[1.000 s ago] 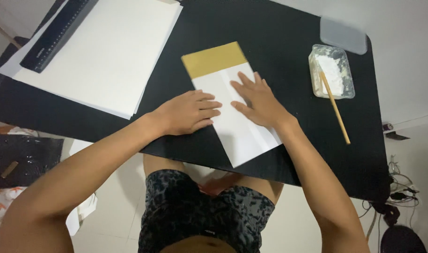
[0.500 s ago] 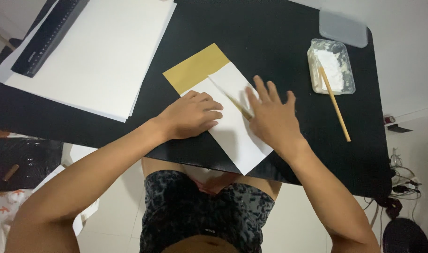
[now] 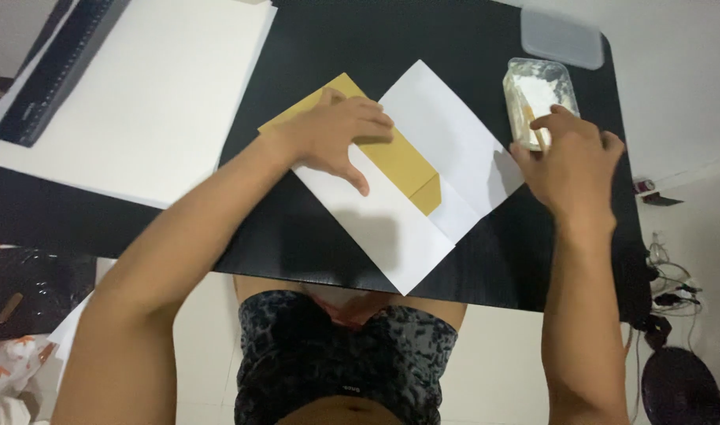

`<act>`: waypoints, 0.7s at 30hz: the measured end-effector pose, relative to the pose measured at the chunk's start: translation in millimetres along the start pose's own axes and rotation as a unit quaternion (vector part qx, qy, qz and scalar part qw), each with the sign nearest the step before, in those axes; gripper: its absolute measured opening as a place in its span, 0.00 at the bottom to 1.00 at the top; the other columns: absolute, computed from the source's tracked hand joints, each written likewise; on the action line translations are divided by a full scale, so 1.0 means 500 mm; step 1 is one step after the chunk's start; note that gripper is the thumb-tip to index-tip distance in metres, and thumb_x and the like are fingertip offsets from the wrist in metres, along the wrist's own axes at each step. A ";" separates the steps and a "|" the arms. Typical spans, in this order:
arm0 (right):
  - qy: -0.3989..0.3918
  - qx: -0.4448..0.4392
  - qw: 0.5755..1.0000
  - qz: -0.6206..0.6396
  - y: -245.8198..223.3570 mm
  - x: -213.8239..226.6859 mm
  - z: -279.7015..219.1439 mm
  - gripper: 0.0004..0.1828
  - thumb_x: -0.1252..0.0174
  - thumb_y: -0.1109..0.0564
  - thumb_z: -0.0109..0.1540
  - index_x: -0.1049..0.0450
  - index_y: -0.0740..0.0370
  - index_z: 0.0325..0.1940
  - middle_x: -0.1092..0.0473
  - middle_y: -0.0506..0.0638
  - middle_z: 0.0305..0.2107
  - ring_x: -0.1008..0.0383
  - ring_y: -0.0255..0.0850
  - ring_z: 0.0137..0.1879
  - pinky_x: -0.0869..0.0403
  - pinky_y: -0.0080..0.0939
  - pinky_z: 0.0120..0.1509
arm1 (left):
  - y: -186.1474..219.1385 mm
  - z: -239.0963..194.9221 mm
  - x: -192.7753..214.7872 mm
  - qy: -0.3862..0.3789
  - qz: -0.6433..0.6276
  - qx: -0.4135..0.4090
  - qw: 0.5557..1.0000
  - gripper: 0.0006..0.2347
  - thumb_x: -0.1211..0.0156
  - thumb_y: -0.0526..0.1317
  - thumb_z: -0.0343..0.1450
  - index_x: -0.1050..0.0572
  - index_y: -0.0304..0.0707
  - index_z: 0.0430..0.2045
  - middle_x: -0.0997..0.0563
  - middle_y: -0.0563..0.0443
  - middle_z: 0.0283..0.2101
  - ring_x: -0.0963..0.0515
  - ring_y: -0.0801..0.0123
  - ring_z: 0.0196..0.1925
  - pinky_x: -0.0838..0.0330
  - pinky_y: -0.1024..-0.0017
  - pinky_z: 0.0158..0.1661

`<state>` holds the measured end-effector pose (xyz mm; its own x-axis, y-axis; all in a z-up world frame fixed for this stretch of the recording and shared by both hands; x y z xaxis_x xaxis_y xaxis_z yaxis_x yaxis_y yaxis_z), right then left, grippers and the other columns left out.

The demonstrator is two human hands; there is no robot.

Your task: The person folds a white sheet of paper over a small cardboard box and then uses a brush to apply white glue from a container onto the paper surface. The person repeatedly dips the brush and spreads the glue across the paper.

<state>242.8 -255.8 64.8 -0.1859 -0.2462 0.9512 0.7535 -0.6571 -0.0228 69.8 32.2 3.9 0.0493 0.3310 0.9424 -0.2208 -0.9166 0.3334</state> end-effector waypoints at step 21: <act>0.085 0.049 0.979 0.179 0.148 0.004 -0.059 0.13 0.42 0.61 0.79 0.25 0.75 0.64 0.22 0.66 0.44 0.21 0.54 0.44 0.24 0.50 0.47 | 0.008 -0.017 -0.007 0.046 0.053 0.041 0.997 0.42 0.45 0.78 0.55 0.28 0.58 0.61 0.30 0.46 0.55 0.35 0.55 0.56 0.50 0.50 0.52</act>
<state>279.2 -326.0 55.9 0.0046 -0.5684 0.8228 0.8445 -0.4384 -0.3076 60.2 29.2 1.4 -0.0608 0.2468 0.9672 -0.1385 -0.9617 0.2367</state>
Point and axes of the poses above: each hand's wrist, its own z-axis towards the middle knuckle, its own x-axis out of the back of the hand, y = z × x, the point moved 3 cm from there along z, towards the middle knuckle
